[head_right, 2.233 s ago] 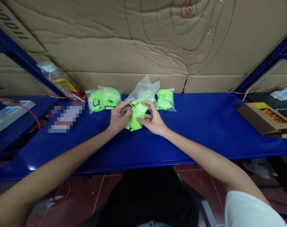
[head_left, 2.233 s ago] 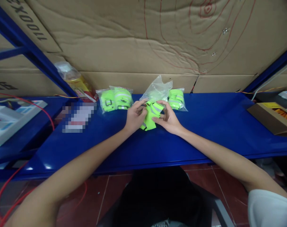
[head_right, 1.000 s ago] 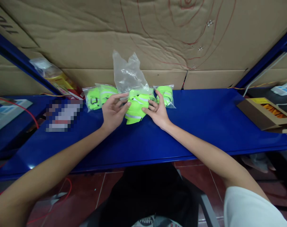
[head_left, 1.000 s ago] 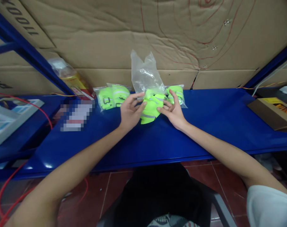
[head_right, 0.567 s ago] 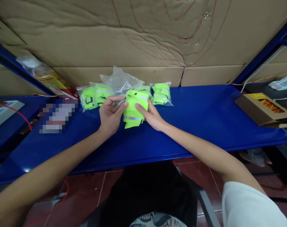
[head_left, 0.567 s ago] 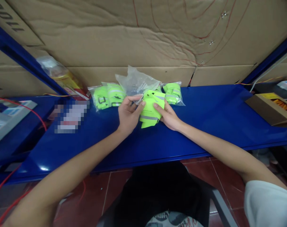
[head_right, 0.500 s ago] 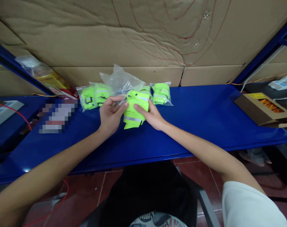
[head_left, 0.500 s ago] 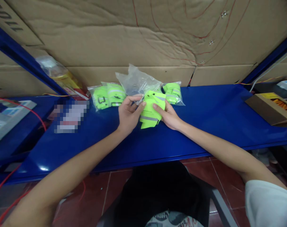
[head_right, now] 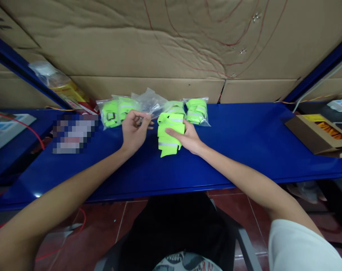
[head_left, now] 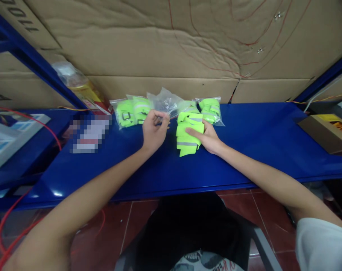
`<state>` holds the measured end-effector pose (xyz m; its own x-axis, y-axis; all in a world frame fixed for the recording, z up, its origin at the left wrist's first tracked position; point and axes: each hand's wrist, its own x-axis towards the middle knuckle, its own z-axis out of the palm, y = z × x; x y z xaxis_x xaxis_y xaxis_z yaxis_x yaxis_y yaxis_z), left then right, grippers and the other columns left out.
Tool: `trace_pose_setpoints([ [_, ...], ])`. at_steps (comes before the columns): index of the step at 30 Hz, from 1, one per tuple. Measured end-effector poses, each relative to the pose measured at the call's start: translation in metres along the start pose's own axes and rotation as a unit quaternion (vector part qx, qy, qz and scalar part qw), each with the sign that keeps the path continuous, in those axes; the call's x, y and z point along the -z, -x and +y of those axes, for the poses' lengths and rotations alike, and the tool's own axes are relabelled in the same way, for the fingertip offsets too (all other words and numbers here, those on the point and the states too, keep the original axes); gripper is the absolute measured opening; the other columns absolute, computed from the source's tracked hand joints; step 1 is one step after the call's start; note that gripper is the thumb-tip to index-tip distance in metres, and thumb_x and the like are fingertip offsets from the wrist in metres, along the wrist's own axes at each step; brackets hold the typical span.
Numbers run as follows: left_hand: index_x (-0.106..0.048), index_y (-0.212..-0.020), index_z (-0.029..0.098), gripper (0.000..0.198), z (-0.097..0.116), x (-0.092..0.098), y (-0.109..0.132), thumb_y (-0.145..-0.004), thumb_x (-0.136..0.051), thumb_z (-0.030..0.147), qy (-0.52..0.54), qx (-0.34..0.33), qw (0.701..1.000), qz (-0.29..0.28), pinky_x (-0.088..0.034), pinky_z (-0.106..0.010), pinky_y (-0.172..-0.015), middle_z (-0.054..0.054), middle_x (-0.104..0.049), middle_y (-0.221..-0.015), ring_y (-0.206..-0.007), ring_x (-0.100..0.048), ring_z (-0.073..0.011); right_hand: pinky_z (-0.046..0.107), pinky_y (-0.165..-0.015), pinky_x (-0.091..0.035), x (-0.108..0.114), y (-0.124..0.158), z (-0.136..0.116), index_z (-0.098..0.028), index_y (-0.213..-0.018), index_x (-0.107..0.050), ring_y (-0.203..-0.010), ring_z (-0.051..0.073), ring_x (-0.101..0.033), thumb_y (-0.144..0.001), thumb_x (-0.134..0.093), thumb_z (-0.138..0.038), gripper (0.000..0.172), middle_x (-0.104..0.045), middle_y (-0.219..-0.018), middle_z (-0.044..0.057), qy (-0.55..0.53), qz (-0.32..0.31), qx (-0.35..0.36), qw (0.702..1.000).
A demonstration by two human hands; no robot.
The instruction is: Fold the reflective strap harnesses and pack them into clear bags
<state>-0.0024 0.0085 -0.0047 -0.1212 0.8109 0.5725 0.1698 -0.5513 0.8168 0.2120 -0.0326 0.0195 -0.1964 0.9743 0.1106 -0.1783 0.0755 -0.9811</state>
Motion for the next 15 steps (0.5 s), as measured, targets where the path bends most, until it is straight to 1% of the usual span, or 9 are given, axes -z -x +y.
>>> trace_pose_setpoints([
  [2, -0.072, -0.095, 0.024, 0.029, -0.004, 0.007, -0.006, -0.095, -0.084, 0.050, -0.088, -0.037, 0.995, 0.006, -0.060, -0.029, -0.067, -0.002, -0.068, -0.090, -0.076, -0.062, -0.0145, 0.056, -0.108, -0.066, 0.001, 0.002, -0.004, -0.023, -0.120, -0.071, -0.115, 0.033, -0.080, -0.065, -0.103, -0.054, 0.070, -0.082, -0.127, 0.012, 0.006, -0.022, -0.005, 1.000],
  [4, -0.076, -0.089, 0.025, 0.022, -0.010, 0.013, -0.012, -0.089, -0.090, 0.043, -0.173, -0.075, 0.982, 0.012, -0.060, -0.039, -0.085, -0.003, -0.060, -0.083, -0.088, -0.059, -0.0212, 0.056, -0.105, -0.067, 0.000, 0.004, -0.007, -0.022, -0.118, -0.072, -0.113, 0.033, -0.080, -0.064, -0.103, -0.054, 0.070, -0.083, -0.125, 0.012, 0.014, -0.046, -0.012, 0.999],
  [6, -0.077, -0.083, 0.026, 0.019, -0.013, 0.018, -0.016, -0.084, -0.092, 0.037, -0.215, -0.096, 0.972, 0.015, -0.056, -0.049, -0.101, -0.004, -0.055, -0.080, -0.099, -0.057, -0.0272, 0.056, -0.103, -0.068, -0.003, 0.007, -0.009, -0.022, -0.117, -0.072, -0.112, 0.033, -0.081, -0.063, -0.104, -0.054, 0.070, -0.083, -0.123, 0.012, 0.021, -0.060, -0.017, 0.998],
  [7, -0.075, -0.081, 0.025, 0.019, -0.014, 0.020, -0.017, -0.083, -0.092, 0.034, -0.221, -0.101, 0.970, 0.011, -0.055, -0.050, -0.102, -0.004, -0.054, -0.080, -0.099, -0.057, -0.0276, 0.056, -0.102, -0.068, -0.004, 0.008, -0.010, -0.022, -0.116, -0.072, -0.112, 0.033, -0.081, -0.064, -0.103, -0.054, 0.069, -0.083, -0.123, 0.012, 0.025, -0.064, -0.018, 0.997],
  [9, -0.070, -0.076, 0.023, 0.019, -0.014, 0.021, -0.017, -0.081, -0.088, 0.027, -0.221, -0.099, 0.970, -0.020, -0.056, -0.043, -0.090, -0.002, -0.056, -0.076, -0.083, -0.058, -0.0228, 0.056, -0.102, -0.068, -0.005, 0.009, -0.011, -0.022, -0.114, -0.072, -0.112, 0.033, -0.080, -0.064, -0.103, -0.054, 0.068, -0.083, -0.123, 0.011, 0.036, -0.066, -0.012, 0.997],
  [11, -0.065, -0.072, 0.022, 0.018, -0.011, 0.021, -0.016, -0.078, -0.083, 0.021, -0.219, -0.093, 0.969, -0.061, -0.053, -0.036, -0.073, 0.001, -0.059, -0.070, -0.065, -0.054, -0.0165, 0.056, -0.101, -0.068, -0.006, 0.009, -0.011, -0.022, -0.113, -0.072, -0.111, 0.034, -0.080, -0.064, -0.103, -0.053, 0.066, -0.083, -0.121, 0.011, 0.052, -0.066, 0.005, 0.996],
  [12, -0.064, -0.072, 0.022, 0.017, -0.008, 0.021, -0.015, -0.076, -0.080, 0.019, -0.219, -0.096, 0.968, -0.078, -0.051, -0.034, -0.068, 0.002, -0.061, -0.068, -0.061, -0.053, -0.0150, 0.056, -0.100, -0.068, -0.005, 0.009, -0.011, -0.022, -0.112, -0.072, -0.111, 0.033, -0.080, -0.064, -0.103, -0.053, 0.065, -0.084, -0.120, 0.011, 0.060, -0.066, 0.017, 0.996],
  [13, -0.063, -0.072, 0.022, 0.015, -0.005, 0.020, -0.014, -0.075, -0.077, 0.017, -0.221, -0.105, 0.966, -0.090, -0.050, -0.032, -0.065, 0.002, -0.064, -0.069, -0.061, -0.055, -0.0148, 0.056, -0.100, -0.068, -0.005, 0.008, -0.011, -0.023, -0.112, -0.071, -0.110, 0.033, -0.080, -0.065, -0.102, -0.053, 0.064, -0.084, -0.120, 0.011, 0.068, -0.064, 0.029, 0.995],
  [15, -0.062, -0.072, 0.022, 0.014, 0.001, 0.017, -0.011, -0.074, -0.073, 0.014, -0.215, -0.131, 0.963, -0.098, -0.052, -0.031, -0.064, 0.000, -0.071, -0.076, -0.068, -0.063, -0.0166, 0.056, -0.100, -0.068, -0.005, 0.007, -0.010, -0.023, -0.112, -0.070, -0.108, 0.033, -0.080, -0.068, -0.100, -0.056, 0.063, -0.084, -0.119, 0.010, 0.081, -0.055, 0.049, 0.994],
])
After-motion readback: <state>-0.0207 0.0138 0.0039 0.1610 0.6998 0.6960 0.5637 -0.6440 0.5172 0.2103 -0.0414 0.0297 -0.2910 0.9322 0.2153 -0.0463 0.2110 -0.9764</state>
